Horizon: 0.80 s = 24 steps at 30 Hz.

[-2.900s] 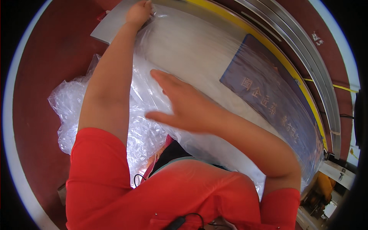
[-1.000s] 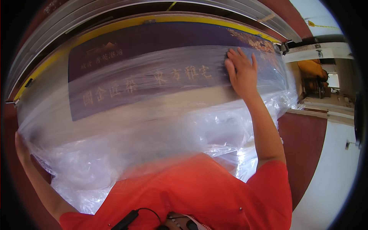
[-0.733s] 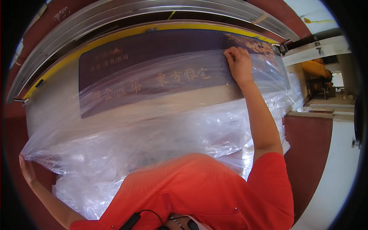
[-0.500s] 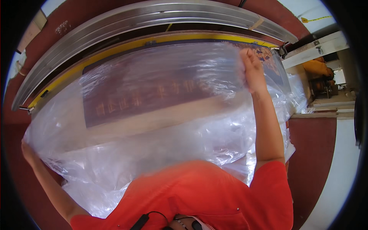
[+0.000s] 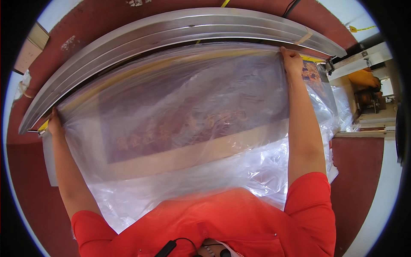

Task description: The person wraps a large rectangular sign with a clear plastic sheet. They repeatedly smooth the plastic over the surface, fold the edges, and adjust the covering to ensure the sign is fully enclosed.

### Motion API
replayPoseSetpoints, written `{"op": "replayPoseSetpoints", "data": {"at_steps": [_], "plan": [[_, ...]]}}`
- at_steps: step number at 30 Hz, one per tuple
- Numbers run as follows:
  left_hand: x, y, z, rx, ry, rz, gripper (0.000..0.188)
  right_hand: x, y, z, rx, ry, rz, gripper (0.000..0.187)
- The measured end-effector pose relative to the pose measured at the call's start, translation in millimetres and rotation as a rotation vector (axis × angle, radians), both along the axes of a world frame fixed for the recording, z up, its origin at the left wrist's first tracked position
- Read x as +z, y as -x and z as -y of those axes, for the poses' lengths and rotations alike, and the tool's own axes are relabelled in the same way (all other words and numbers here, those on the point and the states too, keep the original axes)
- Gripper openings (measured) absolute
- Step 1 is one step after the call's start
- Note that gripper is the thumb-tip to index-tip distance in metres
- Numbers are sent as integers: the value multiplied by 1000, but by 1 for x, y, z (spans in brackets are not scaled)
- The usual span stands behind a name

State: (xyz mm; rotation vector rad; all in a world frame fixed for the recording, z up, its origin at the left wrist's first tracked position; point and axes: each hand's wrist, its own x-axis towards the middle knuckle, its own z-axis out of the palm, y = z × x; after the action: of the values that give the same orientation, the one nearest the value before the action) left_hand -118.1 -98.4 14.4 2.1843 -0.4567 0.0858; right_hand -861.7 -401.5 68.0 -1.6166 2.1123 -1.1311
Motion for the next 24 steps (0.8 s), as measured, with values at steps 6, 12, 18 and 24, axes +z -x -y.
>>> {"op": "replayPoseSetpoints", "data": {"at_steps": [6,12,18,24], "plan": [[-20,-56,-15,36,79,-160,54,-9,-4,1,-136,63,-106,48],[-21,-72,-22,77,-103,-34,43,-14,7,10,-34,25,-28,49],[19,-7,-12,-106,424,-595,24,20,-1,-9,279,-226,250,56],[68,-1,-48,-165,276,-405,18,24,-54,-51,595,-155,183,40]]}}
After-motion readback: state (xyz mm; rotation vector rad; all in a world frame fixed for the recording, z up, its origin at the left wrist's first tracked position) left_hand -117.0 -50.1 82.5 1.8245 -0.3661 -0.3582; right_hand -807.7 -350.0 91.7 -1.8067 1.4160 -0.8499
